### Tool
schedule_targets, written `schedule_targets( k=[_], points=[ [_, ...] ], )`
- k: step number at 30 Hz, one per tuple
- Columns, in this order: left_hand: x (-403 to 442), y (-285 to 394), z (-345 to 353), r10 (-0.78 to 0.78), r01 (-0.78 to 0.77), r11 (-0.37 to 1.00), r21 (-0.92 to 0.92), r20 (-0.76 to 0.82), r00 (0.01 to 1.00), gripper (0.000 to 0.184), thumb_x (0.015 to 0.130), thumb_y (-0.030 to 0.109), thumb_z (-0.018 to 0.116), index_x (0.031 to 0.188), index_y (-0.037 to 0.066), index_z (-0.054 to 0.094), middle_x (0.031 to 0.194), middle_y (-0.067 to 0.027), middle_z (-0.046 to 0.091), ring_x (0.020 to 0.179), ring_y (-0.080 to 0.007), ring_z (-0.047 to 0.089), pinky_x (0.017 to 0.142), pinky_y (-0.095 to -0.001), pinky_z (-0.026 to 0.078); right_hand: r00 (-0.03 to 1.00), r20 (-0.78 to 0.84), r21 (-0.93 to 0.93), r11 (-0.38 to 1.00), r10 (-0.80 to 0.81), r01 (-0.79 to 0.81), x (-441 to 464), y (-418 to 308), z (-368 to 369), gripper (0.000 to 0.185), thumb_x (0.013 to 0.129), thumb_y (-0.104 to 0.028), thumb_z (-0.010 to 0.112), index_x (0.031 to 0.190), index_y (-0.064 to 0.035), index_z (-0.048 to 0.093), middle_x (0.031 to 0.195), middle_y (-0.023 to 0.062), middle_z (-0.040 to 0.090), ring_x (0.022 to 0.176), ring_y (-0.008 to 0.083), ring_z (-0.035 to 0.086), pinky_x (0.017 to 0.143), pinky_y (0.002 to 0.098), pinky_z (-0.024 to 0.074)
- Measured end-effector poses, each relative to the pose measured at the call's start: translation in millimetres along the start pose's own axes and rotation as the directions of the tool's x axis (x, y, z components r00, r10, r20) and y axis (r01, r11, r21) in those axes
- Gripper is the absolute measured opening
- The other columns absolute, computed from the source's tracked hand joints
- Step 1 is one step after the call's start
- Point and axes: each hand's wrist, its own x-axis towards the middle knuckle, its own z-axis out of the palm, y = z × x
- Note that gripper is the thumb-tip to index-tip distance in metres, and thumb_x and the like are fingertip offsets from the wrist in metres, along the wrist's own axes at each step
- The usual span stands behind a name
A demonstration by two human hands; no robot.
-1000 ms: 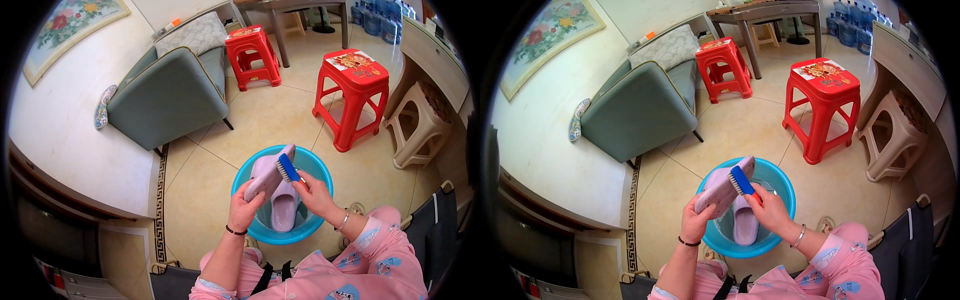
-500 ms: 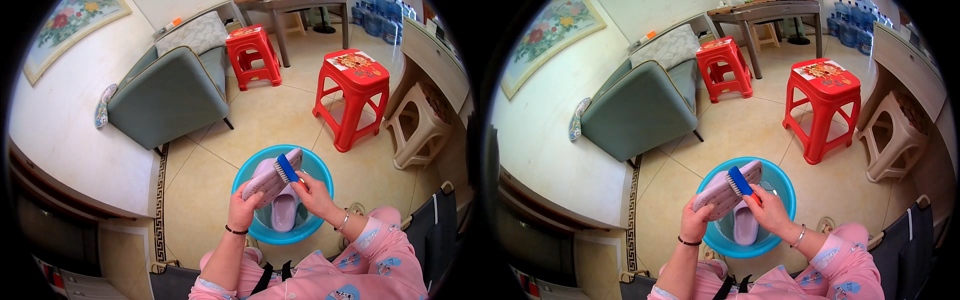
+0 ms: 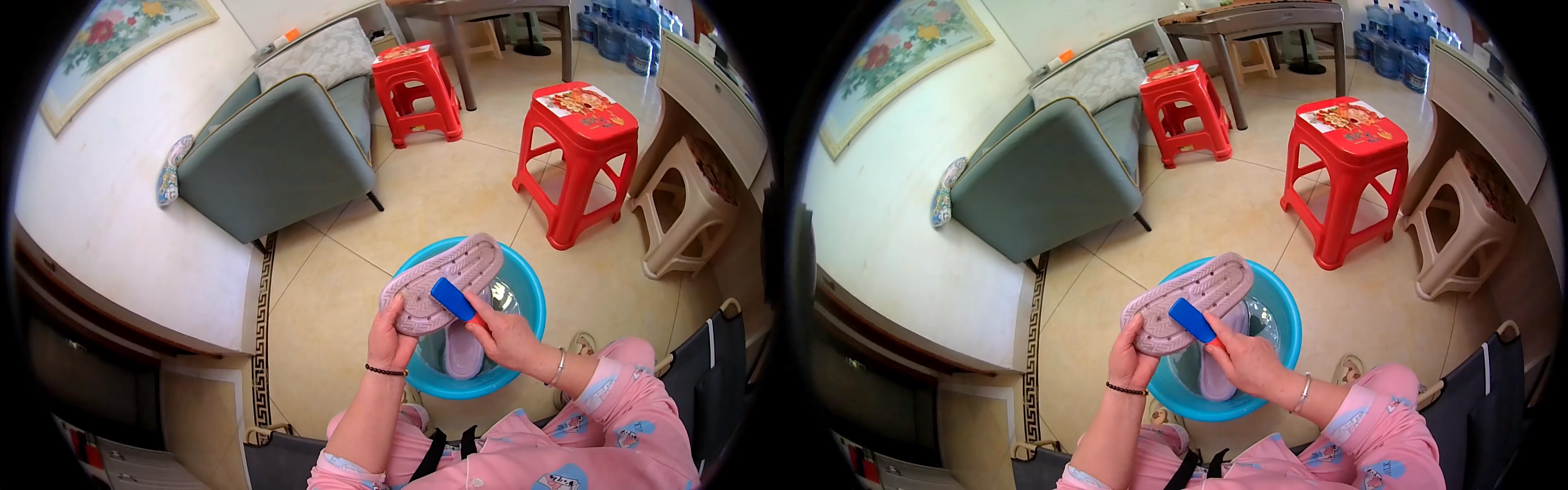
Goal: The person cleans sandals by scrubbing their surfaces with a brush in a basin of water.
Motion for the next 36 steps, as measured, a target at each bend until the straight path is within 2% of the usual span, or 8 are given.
schedule_targets(
  k=[7, 10, 13, 17, 22, 27, 30, 36],
  points=[
    [0, -1, 1, -0.017, 0.012, 0.995, -0.104, -0.051, 0.999, 0.040, 0.097, 0.016, 0.050, 0.132, -0.003, 0.046, 0.135, -0.0162, 0.052, 0.125, -0.0285, 0.049, 0.109, -0.0447, 0.037, 0.998, -0.008, 0.003, 0.998, -0.058, 0.059, 0, -1, -4, 0.056, 0.090, -0.021, 0.062, 0.141, -0.0115, 0.040, 0.077, 0.0213, 0.064, 0.067, 0.0388, 0.064, 0.059, 0.0441, 0.0497],
    [1, -1, 2, -0.027, 0.012, 0.992, -0.128, -0.116, 0.993, 0.041, 0.098, 0.018, 0.048, 0.133, -0.002, 0.045, 0.136, -0.0166, 0.050, 0.126, -0.0296, 0.048, 0.110, -0.0461, 0.035, 0.993, -0.104, -0.001, 0.999, -0.048, 0.049, 5, 6, -4, 0.052, 0.092, -0.024, 0.058, 0.139, -0.0098, 0.041, 0.078, 0.0211, 0.065, 0.067, 0.0380, 0.064, 0.058, 0.0458, 0.0493],
    [3, 0, -1, -0.032, 0.017, 0.992, -0.129, -0.115, 0.993, 0.041, 0.098, 0.019, 0.046, 0.134, -0.001, 0.044, 0.137, -0.0167, 0.049, 0.127, -0.0304, 0.047, 0.110, -0.0473, 0.035, 0.975, -0.171, 0.086, 0.988, 0.139, -0.126, 12, 15, -8, 0.052, 0.092, -0.024, 0.057, 0.139, -0.0091, 0.041, 0.078, 0.0227, 0.065, 0.067, 0.0399, 0.063, 0.059, 0.0473, 0.0485],
    [4, 1, -1, -0.049, 0.031, 0.989, -0.146, -0.125, 0.991, 0.041, 0.098, 0.019, 0.046, 0.134, -0.001, 0.044, 0.138, -0.0166, 0.049, 0.127, -0.0310, 0.047, 0.110, -0.0476, 0.035, 0.978, -0.171, 0.079, 0.991, 0.117, -0.105, 7, 10, -9, 0.054, 0.092, -0.024, 0.057, 0.140, -0.0080, 0.039, 0.077, 0.0221, 0.065, 0.067, 0.0394, 0.063, 0.059, 0.0473, 0.0485],
    [2, 1, 5, -0.059, 0.039, 0.990, -0.138, -0.147, 0.987, 0.041, 0.100, 0.021, 0.043, 0.133, -0.002, 0.044, 0.138, -0.0162, 0.049, 0.127, -0.0314, 0.047, 0.110, -0.0477, 0.035, 0.979, -0.041, -0.069, 0.978, -0.201, 0.198, -7, -6, 5, 0.056, 0.092, -0.025, 0.057, 0.141, -0.0085, 0.037, 0.076, 0.0160, 0.064, 0.063, 0.0333, 0.064, 0.054, 0.0425, 0.0503],
    [2, -1, 4, -0.074, 0.045, 0.987, -0.152, -0.190, 0.979, 0.040, 0.100, 0.022, 0.042, 0.132, -0.001, 0.045, 0.136, -0.0155, 0.050, 0.126, -0.0307, 0.048, 0.109, -0.0472, 0.035, 0.975, -0.039, -0.156, 0.965, -0.221, 0.212, -6, -5, 6, 0.056, 0.091, -0.025, 0.059, 0.141, -0.0091, 0.039, 0.077, 0.0141, 0.065, 0.061, 0.0302, 0.064, 0.051, 0.0408, 0.0507],
    [5, -2, 2, -0.078, 0.052, 0.990, -0.132, -0.202, 0.976, 0.039, 0.100, 0.024, 0.043, 0.131, 0.000, 0.047, 0.135, -0.0147, 0.052, 0.124, -0.0295, 0.050, 0.108, -0.0464, 0.037, 0.970, -0.140, -0.124, 0.976, -0.198, 0.181, 1, -4, 1, 0.054, 0.091, -0.024, 0.060, 0.139, -0.0082, 0.041, 0.076, 0.0165, 0.065, 0.062, 0.0323, 0.065, 0.053, 0.0417, 0.0507],
    [3, -4, -2, -0.176, 0.159, 0.983, -0.088, -0.236, 0.956, 0.039, 0.100, 0.028, 0.046, 0.129, 0.003, 0.049, 0.132, -0.0130, 0.054, 0.121, -0.0279, 0.052, 0.106, -0.0446, 0.040, 0.976, -0.182, 0.004, 0.992, 0.124, -0.125, 10, 9, -4, 0.048, 0.093, -0.027, 0.056, 0.136, -0.0081, 0.045, 0.073, 0.0204, 0.065, 0.063, 0.0374, 0.064, 0.057, 0.0460, 0.0496]
  ],
)
